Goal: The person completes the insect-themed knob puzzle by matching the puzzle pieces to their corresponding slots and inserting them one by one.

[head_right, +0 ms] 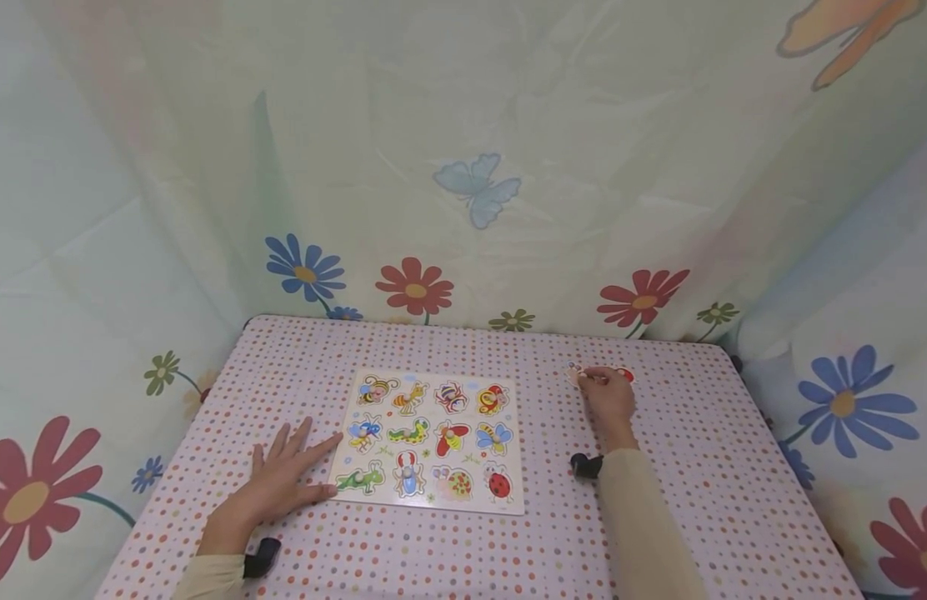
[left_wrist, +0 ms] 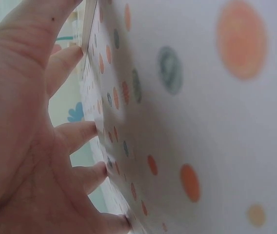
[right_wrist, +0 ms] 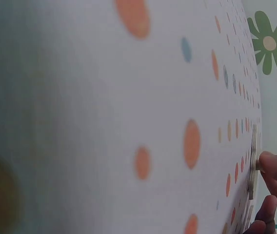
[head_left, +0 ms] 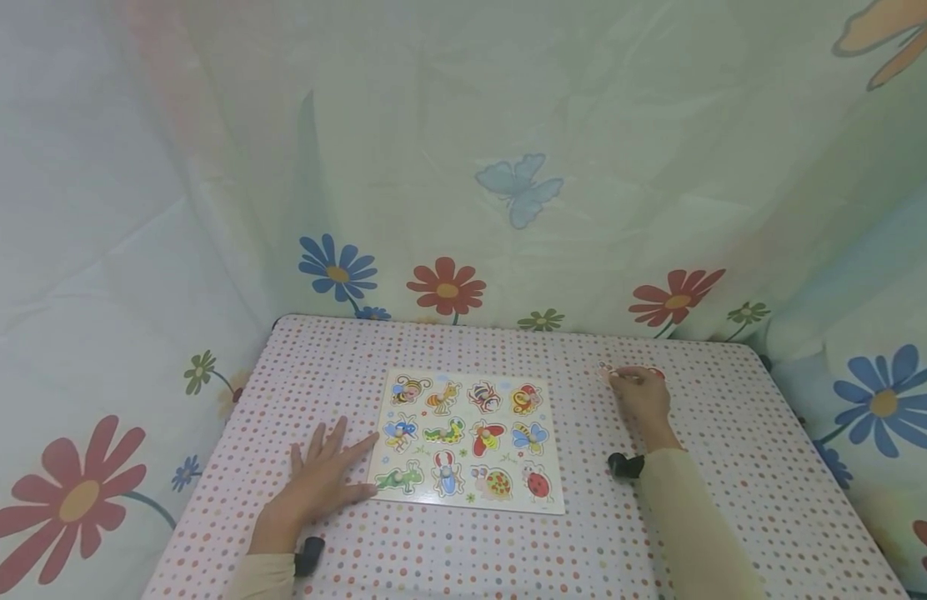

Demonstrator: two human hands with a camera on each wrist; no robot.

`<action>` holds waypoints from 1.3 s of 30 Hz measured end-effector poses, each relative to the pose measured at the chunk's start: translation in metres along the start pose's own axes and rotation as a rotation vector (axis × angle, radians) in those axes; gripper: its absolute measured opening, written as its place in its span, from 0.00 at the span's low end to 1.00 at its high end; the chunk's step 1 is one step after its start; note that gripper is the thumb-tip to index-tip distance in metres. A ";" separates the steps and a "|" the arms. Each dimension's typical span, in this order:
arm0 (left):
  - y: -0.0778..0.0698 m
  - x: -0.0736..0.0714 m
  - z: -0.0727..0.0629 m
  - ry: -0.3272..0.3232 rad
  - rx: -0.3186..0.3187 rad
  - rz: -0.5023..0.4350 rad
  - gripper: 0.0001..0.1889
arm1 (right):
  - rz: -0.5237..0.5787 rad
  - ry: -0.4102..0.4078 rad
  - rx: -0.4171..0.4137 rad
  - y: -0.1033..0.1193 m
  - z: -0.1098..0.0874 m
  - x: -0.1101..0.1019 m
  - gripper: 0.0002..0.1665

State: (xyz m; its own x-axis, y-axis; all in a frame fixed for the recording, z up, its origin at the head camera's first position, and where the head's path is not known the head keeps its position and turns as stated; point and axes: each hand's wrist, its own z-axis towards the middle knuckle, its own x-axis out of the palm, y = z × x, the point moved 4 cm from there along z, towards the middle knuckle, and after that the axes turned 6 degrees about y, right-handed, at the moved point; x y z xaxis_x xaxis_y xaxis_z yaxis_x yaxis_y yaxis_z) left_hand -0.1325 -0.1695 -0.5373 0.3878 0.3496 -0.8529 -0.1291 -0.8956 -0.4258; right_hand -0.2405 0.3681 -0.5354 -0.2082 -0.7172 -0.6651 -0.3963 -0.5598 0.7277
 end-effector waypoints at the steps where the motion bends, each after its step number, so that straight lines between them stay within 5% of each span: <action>1: 0.000 0.000 0.000 0.001 -0.002 0.001 0.43 | -0.001 -0.003 -0.003 0.000 0.000 0.000 0.22; 17: 0.002 0.002 0.000 0.016 -0.012 -0.011 0.44 | -0.010 0.009 -0.029 0.001 -0.004 -0.001 0.21; 31: 0.003 0.002 0.001 -0.001 0.003 -0.017 0.43 | -0.012 0.094 -0.229 0.025 -0.050 -0.001 0.22; 39: 0.002 0.001 0.000 -0.001 0.012 -0.026 0.44 | 0.000 0.141 -0.356 0.047 -0.093 0.012 0.17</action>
State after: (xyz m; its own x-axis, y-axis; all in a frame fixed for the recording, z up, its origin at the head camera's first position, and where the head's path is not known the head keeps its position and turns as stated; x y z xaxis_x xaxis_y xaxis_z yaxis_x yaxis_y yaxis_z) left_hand -0.1321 -0.1708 -0.5383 0.3902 0.3730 -0.8418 -0.1300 -0.8828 -0.4514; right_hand -0.1783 0.2946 -0.4933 -0.0737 -0.7531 -0.6537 -0.0558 -0.6514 0.7567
